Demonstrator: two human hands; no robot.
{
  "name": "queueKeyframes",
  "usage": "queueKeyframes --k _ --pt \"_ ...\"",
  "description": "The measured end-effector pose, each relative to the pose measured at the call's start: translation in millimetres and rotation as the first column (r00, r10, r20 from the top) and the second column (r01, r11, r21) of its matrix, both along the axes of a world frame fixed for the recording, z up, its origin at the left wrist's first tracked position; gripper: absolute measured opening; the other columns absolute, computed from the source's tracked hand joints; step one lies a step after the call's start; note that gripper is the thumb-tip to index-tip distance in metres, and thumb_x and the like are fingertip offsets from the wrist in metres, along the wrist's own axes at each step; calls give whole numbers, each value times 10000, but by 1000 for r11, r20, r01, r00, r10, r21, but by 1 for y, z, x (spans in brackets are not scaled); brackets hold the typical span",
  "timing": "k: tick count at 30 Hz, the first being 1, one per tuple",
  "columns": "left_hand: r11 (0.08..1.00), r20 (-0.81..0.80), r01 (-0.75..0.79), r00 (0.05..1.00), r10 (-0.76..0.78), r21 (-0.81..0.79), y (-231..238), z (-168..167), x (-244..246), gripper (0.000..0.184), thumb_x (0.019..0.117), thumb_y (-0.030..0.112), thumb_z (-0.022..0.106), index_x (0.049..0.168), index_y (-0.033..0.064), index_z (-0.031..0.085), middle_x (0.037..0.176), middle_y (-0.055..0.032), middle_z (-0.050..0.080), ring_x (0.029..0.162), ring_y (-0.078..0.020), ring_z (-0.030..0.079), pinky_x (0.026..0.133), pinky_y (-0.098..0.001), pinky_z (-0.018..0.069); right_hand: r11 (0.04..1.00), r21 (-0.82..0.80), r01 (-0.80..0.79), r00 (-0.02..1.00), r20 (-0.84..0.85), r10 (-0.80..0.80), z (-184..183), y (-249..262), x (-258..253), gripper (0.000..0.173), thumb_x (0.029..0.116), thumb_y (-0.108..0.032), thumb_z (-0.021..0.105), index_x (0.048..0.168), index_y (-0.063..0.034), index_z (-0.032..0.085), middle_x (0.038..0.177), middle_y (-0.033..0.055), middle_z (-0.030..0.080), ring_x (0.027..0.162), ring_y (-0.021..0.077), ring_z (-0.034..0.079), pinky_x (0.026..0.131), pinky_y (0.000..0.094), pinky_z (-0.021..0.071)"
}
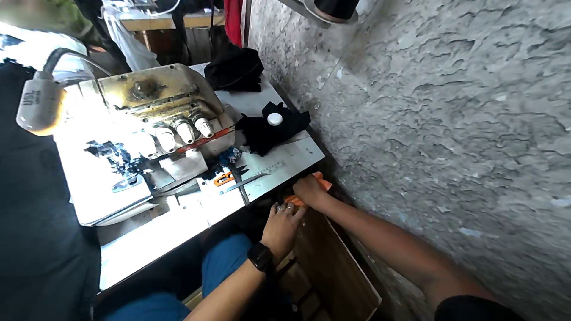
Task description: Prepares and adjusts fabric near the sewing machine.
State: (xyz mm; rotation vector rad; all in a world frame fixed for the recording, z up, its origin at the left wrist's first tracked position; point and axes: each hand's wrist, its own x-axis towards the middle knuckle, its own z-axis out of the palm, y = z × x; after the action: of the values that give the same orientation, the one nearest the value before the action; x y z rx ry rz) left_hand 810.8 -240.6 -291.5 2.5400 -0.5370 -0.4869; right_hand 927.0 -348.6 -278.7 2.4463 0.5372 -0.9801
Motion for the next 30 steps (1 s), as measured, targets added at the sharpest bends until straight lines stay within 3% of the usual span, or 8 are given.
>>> queueKeyframes --k 2,6,12,17,21,23,26,30 --pt "999 22 -1 1000 0 34 0 0 -1 629 972 -15 541 1535 251 454 1460 -147 559 1341 -342 551 1158 -615 331 998 -34 -55 998 -16 54 0 1 0 292 1013 39 447 1211 81 657 1295 268 642 1248 445 591 1067 628 425" --pt "998 15 -34 999 33 46 -2 1 -1 540 982 16 533 1503 135 455 1488 -108 544 1348 -297 549 1121 -585 379 992 -78 -103 990 -101 95 12 6 3 245 993 -29 546 1185 70 661 1272 274 641 1208 456 609 992 646 472" --pt "999 20 -36 999 35 14 -5 2 -1 548 992 49 527 1521 162 438 1510 -92 526 1350 -283 550 1089 -569 421 989 -26 -143 949 -287 130 5 -1 22 299 966 -184 678 1131 65 670 1192 291 648 1148 464 627 918 669 502" --pt "999 -6 -40 999 41 25 -2 2 -2 584 988 59 558 1548 133 412 1533 -118 502 1383 -307 517 1099 -574 414 986 -60 -154 906 -407 116 3 9 30 385 1074 -265 531 1194 85 638 1235 314 630 1199 471 602 955 687 452" --pt "999 2 -53 999 53 12 1 2 -3 581 980 47 557 1538 140 428 1504 -122 527 1359 -318 535 1073 -573 436 995 -74 63 907 -412 -88 0 19 30 502 1078 -382 441 1251 36 658 1293 270 637 1229 420 598 991 662 433" --pt "998 12 -58 998 58 4 0 3 -3 579 981 55 564 1536 149 431 1492 -117 538 1351 -316 538 1061 -572 445 975 -99 201 898 -380 -224 2 26 26 561 1040 -446 481 1287 25 660 1355 251 621 1294 392 571 1044 639 412" --pt "998 9 -58 998 57 8 -1 4 -3 578 969 50 580 1525 135 442 1495 -118 535 1363 -326 527 1064 -574 445 977 -164 135 914 -361 -187 -4 35 18 499 1003 -379 603 1270 39 659 1371 251 606 1313 394 553 1063 628 405" --pt "999 -1 -44 999 44 1 0 6 -1 558 962 38 581 1502 120 463 1501 -127 530 1359 -334 532 1061 -580 443 972 -180 148 920 -337 -203 12 48 6 451 1015 -276 605 1300 74 617 1420 248 571 1352 370 528 1091 573 407"
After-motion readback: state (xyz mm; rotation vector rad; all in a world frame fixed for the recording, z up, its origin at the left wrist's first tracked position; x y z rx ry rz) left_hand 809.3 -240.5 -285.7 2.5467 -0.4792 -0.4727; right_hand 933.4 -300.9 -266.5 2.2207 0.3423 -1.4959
